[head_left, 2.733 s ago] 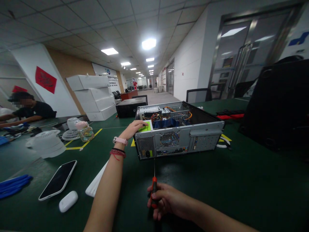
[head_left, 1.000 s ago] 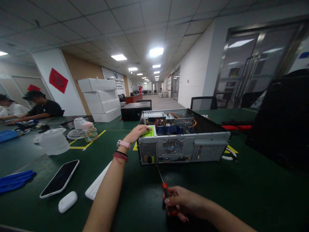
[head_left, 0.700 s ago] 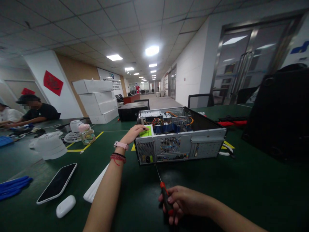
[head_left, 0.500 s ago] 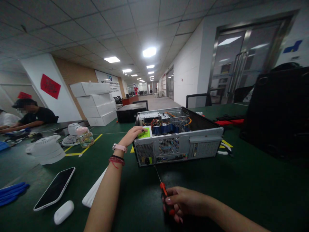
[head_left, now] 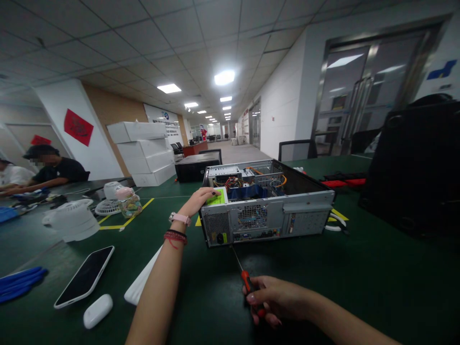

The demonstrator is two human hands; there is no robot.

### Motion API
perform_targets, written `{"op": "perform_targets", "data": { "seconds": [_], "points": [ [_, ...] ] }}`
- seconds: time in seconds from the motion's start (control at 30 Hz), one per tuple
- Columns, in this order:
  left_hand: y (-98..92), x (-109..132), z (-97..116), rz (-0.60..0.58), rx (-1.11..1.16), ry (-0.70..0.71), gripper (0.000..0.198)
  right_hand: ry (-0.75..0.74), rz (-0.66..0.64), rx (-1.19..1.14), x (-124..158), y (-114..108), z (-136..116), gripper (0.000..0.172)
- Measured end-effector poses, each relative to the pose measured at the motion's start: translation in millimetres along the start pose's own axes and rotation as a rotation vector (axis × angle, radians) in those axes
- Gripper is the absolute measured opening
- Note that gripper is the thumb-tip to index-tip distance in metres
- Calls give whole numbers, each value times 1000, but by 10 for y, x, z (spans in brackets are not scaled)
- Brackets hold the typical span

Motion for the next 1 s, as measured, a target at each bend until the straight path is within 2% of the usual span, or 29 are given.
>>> {"op": "perform_targets", "data": {
  "seconds": [0.3,0.53,0.67,0.83,1.0],
  "points": [
    [0,-6,-4,-2,-5,21,40,19,-47,-4,-10,-4,-17,32],
    [-5,-9,28,-5,-15,15,41,18,-108,-4,-30,-8,-9,36],
    [-6,-13,10,0,-19,7,41,3,-77,-1,-21,2,1,40],
    [-3,-8,-2,-4,-16,6,42,-33,28,-22,-35,-22,-4,49],
    [0,-5,-16,-3,-1,9,41,-51,58,-26,-10,-2,-28,48]
  ]
}}
Point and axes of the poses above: each hand's wrist, its own x-axis away from the middle knuckle, its own y-axis out of the palm, z = x × y, the point moved 5 cm from there along -x, towards the middle knuckle, and after that the axes turned 15 degrees about y, right-handed, at the moved point
